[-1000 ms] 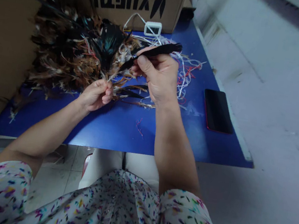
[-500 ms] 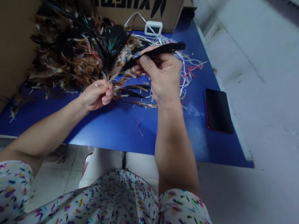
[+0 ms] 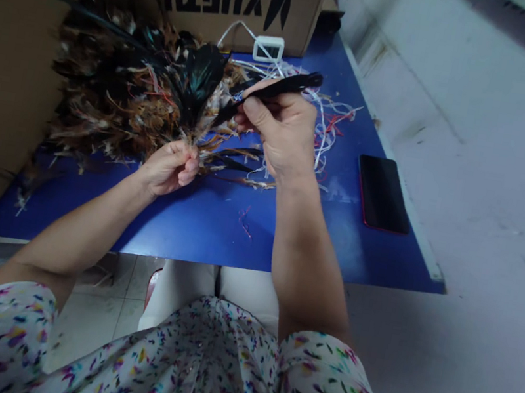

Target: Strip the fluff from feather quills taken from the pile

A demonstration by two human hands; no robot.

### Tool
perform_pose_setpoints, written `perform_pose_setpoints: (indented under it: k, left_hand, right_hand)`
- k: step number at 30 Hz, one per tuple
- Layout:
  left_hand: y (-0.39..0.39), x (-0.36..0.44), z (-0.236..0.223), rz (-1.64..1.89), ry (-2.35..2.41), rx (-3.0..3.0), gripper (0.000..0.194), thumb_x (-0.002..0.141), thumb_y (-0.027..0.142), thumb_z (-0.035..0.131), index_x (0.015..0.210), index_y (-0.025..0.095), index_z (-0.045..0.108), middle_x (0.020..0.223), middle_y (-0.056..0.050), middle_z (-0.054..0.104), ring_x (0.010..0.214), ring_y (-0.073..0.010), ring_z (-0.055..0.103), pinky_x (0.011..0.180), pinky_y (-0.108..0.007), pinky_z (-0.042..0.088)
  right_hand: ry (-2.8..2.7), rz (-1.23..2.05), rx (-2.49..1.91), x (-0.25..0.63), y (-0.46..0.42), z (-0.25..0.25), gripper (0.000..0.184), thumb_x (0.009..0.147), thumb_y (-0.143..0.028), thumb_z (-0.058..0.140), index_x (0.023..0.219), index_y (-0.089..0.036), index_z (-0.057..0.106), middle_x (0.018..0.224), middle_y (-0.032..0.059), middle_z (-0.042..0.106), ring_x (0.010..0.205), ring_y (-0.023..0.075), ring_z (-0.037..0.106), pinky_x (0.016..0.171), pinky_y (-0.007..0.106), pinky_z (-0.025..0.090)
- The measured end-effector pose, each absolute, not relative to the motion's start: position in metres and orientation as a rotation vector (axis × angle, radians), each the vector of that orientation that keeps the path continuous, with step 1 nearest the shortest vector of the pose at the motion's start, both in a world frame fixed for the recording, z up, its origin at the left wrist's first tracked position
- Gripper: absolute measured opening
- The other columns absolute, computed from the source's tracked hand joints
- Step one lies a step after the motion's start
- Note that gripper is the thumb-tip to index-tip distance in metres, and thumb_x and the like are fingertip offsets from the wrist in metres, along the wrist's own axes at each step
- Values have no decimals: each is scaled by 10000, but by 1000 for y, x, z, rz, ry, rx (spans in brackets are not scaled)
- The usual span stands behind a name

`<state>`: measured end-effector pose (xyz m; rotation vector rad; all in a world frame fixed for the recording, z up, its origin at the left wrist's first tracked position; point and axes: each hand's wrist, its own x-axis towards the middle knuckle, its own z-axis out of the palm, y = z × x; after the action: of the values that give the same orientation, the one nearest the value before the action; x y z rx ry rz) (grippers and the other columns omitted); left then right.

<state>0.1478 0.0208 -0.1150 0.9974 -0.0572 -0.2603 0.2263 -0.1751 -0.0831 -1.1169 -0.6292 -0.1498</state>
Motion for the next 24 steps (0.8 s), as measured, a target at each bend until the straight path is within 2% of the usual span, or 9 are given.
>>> perform_pose_setpoints:
  k: [5, 11, 17, 24]
  left_hand:
    - [20, 147, -115, -262, -27, 1045, 359, 669, 290, 943, 641, 125, 626, 488, 27, 590, 358, -67, 498, 317, -147, 362]
    - [22, 149, -120, -309, -76, 1105, 501, 525, 441, 1000, 648, 114, 641, 498, 16, 601, 356, -74, 513, 316, -159, 386]
    - [21, 148, -120, -328, -66, 1152, 518, 516, 474, 997, 659, 111, 656, 491, 8, 613, 364, -74, 534, 330, -149, 418]
    - [21, 149, -125, -309, -72, 1178, 511, 528, 482, 990, 661, 119, 656, 506, 8, 638, 369, -77, 549, 342, -157, 448]
  right_hand:
    - [-650, -138, -1286, 228, -176, -88, 443, 732, -692, 830, 896, -309, 679, 782, -10, 716, 703, 188, 698, 654, 371, 609]
    - [-649, -158, -1382, 228, -177, -89, 489, 749, -731, 790, 918, -287, 678, 807, 5, 716, 765, 193, 713, 675, 355, 608]
    - [-645, -173, -1476, 230, -177, -92, 531, 776, -752, 742, 959, -256, 693, 857, 6, 712, 845, 209, 746, 684, 340, 599]
    - [-658, -132, -1289, 223, -174, -86, 460, 672, -634, 892, 837, -239, 722, 738, -21, 696, 641, 145, 687, 638, 309, 590]
